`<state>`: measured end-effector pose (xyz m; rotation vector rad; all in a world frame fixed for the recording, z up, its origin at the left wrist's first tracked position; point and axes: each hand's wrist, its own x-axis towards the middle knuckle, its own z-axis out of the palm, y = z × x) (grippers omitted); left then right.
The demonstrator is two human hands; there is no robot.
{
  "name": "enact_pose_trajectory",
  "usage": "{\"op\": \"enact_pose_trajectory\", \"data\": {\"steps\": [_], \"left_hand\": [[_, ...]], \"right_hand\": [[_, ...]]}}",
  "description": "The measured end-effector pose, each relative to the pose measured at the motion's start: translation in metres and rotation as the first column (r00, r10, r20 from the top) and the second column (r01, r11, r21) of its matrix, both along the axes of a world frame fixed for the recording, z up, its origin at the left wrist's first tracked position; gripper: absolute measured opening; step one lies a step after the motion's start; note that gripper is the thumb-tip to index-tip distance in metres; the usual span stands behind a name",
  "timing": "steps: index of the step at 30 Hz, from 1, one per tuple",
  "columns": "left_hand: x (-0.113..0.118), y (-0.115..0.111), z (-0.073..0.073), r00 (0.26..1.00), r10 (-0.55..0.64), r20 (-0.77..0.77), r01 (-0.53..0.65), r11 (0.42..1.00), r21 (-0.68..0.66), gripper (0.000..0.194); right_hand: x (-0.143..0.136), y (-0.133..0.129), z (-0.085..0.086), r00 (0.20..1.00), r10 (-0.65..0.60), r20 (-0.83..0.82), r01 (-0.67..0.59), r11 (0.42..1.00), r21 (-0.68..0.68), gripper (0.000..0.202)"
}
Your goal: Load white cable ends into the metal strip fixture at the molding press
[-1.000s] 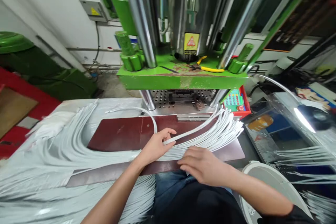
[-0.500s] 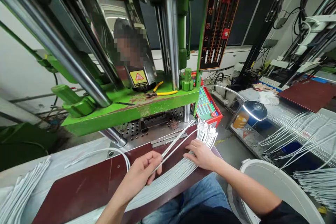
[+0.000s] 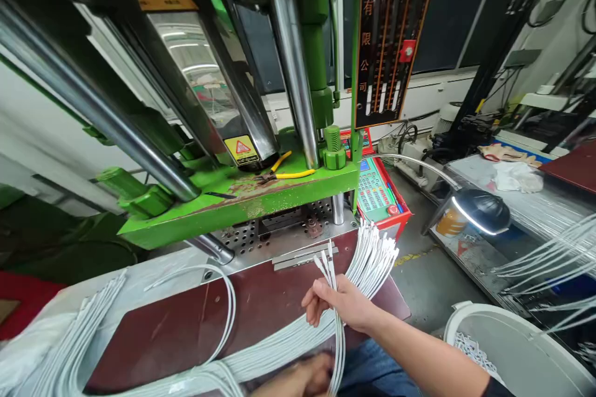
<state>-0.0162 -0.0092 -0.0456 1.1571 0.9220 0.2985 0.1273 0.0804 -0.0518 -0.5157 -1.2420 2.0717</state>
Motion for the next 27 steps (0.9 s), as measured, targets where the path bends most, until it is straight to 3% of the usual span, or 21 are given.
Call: {"op": "enact_pose_trajectory", "data": {"steps": [2,4,8,10,12,14,16,17,19,21,22,23,26,27], "left_hand": [[0.024,0.010,-0.005,0.968,0.206,0.144,-0.209,0.978,0.004,0.042],[0.040,0.015,-0.010,0.927,0.317,0.202,-0.323,0.946,-0.002,0.042],[0.052,0.015,-0.016,0.932,0.236,0.274,-0.205,0.969,-0.140,0.042],[0.057,0.015,-0.015,0.898,0.328,0.293,-0.298,0.944,-0.143,0.038],[0.063,0.017,-0.013,0.828,0.471,0.304,-0.454,0.882,-0.129,0.035],[0.068,0.019,-0.012,0.773,0.536,0.341,-0.505,0.844,-0.181,0.036],[0.069,0.019,-0.011,0.768,0.500,0.401,-0.414,0.864,-0.285,0.038],[0.069,0.019,-0.011,0.767,0.475,0.431,-0.360,0.875,-0.323,0.040],[0.068,0.017,-0.009,0.751,0.465,0.468,-0.326,0.878,-0.349,0.039],[0.067,0.016,-0.007,0.714,0.514,0.474,-0.390,0.856,-0.340,0.035],[0.066,0.016,-0.006,0.690,0.546,0.474,-0.431,0.837,-0.337,0.034],[0.066,0.015,-0.005,0.669,0.573,0.472,-0.463,0.819,-0.338,0.032],[0.063,0.014,-0.006,0.625,0.621,0.473,-0.516,0.783,-0.347,0.031],[0.062,0.014,-0.008,0.619,0.628,0.472,-0.529,0.777,-0.340,0.032]], "right_hand": [[0.005,0.004,0.001,0.993,0.071,0.090,-0.076,0.995,0.058,0.046],[0.010,0.011,0.002,0.991,0.079,0.110,-0.087,0.994,0.061,0.045],[0.018,0.022,-0.003,0.999,0.038,0.026,-0.038,0.999,-0.004,0.048],[0.019,0.023,-0.006,0.987,0.130,0.090,-0.130,0.991,-0.003,0.047],[0.020,0.026,-0.007,0.973,0.197,0.121,-0.197,0.980,-0.011,0.044],[0.022,0.033,-0.004,0.989,0.133,0.057,-0.133,0.991,-0.013,0.042],[0.026,0.044,0.006,0.999,0.041,-0.021,-0.040,0.998,0.043,0.044],[0.028,0.050,0.012,0.998,0.059,-0.018,-0.057,0.993,0.107,0.044],[0.033,0.056,0.025,0.963,0.246,0.114,-0.269,0.920,0.284,0.044],[0.035,0.056,0.036,0.845,0.411,0.343,-0.527,0.750,0.400,0.042],[0.034,0.053,0.039,0.786,0.432,0.443,-0.607,0.677,0.416,0.041],[0.033,0.050,0.041,0.755,0.408,0.514,-0.636,0.646,0.422,0.041],[0.024,0.037,0.042,0.792,0.200,0.577,-0.530,0.694,0.488,0.041],[0.020,0.034,0.042,0.803,0.163,0.574,-0.510,0.686,0.519,0.041]]}}
